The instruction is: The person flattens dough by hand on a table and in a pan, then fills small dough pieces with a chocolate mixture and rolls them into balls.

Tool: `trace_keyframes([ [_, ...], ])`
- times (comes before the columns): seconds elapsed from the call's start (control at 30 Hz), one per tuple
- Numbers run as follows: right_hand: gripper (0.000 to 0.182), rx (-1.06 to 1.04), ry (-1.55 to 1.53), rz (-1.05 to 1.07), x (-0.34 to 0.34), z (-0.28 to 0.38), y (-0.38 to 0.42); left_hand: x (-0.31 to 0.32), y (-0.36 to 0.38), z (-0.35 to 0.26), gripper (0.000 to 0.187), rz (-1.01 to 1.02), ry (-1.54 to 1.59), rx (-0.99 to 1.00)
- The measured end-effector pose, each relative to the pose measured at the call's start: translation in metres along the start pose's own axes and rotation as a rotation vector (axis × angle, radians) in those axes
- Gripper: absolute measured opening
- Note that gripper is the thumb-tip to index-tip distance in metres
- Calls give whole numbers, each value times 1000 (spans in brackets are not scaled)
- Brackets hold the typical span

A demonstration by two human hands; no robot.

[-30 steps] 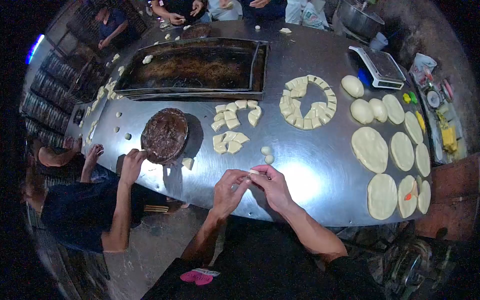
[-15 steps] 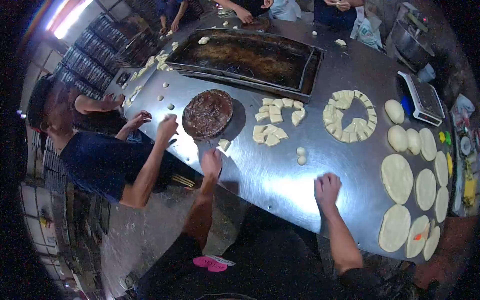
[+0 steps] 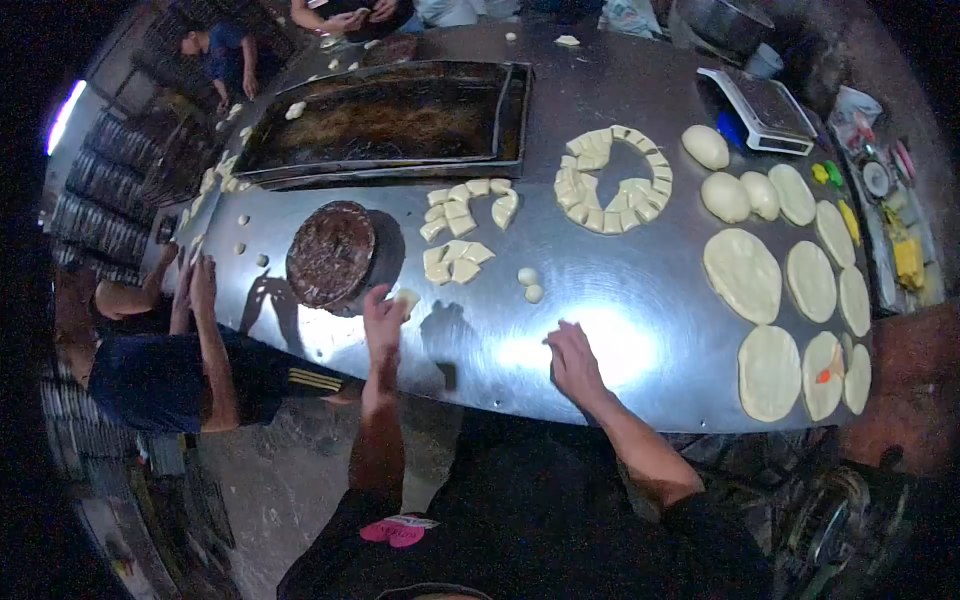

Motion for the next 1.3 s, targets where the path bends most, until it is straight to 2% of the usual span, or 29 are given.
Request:
trace_keyframes([
  [0.03,16,-28,-33,51,-11,7,13,-6,13,-12,30,32,131,-173],
  [0.07,16,-15,-18,51,-27,10,12,-14,18,-16,30,105,198,-211],
  [0.13,21,196,-44,122,-48,11,10,-32,21,-6,32,244,260,-239],
  [0.17,28,361,22,82,-45,0,2,-36,20,3,32,258,259,-255],
  [0.23,34,452,-77,-64,-40,-2,-47,-35,20,11,30,330,155,-270],
  [0.3,38,305,-15,-77,-16,-19,-76,-22,23,15,28,350,159,-278],
  [0.33,38,307,-12,-75,-7,-28,-79,-13,32,5,27,385,143,-325],
  [0.37,40,232,-13,-16,4,-33,-81,-10,37,2,26,418,126,-372],
  [0.4,42,155,-17,46,12,-35,-83,-9,30,23,27,497,94,-394],
  [0.43,42,155,-24,54,9,-33,-88,-5,36,11,27,488,95,-401],
  [0.5,46,48,115,181,2,-22,-93,18,56,-12,26,558,112,-255],
  [0.53,44,-8,280,158,2,-14,-94,28,60,-8,25,566,83,-295],
  [0.57,44,-20,273,157,-1,1,-102,43,60,-7,24,579,59,-320],
  [0.63,41,397,-381,232,-3,34,-110,69,71,-19,26,644,157,-333],
  [0.67,42,451,-500,307,0,42,-110,81,76,-20,25,678,200,-314],
  [0.7,38,392,-516,263,4,48,-106,91,79,-21,25,713,244,-293],
  [0.8,29,466,-495,266,1,46,-102,97,86,-32,23,731,190,-247],
  [0.87,19,607,-714,213,-2,41,-97,89,89,-43,21,686,200,-232],
  [0.9,17,694,-998,150,-2,46,-98,83,87,-44,21,667,198,-225],
  [0.97,19,829,-1329,117,-1,61,-104,72,83,-46,19,698,310,-227],
  [1.0,19,817,-1337,140,5,65,-106,66,82,-46,25,718,224,-220],
  [1.07,28,761,-1497,-60,18,72,-112,64,83,-46,28,653,241,-173],
  [1.1,28,747,-1510,-29,26,80,-119,63,84,-46,31,609,253,-134],
  [1.17,39,750,-1486,-237,42,97,-132,57,87,-40,42,542,282,-173],
  [1.2,48,827,-1477,-235,59,98,-132,54,86,-35,44,434,156,-146],
  [1.23,48,817,-1486,-198,77,98,-135,50,83,-30,46,326,36,-124],
  [1.3,51,942,-1488,-245,103,101,-141,42,77,-23,48,257,-48,-49],
])
Point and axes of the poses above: each hand's wrist, its own y-axis away from the middle knuckle, its own x-axis out of the palm, z = x × y, the point moved 3 cm from there along -y, towards the middle knuckle, and after that the axes turned 11 degrees about -x, right-handed, at the moved point
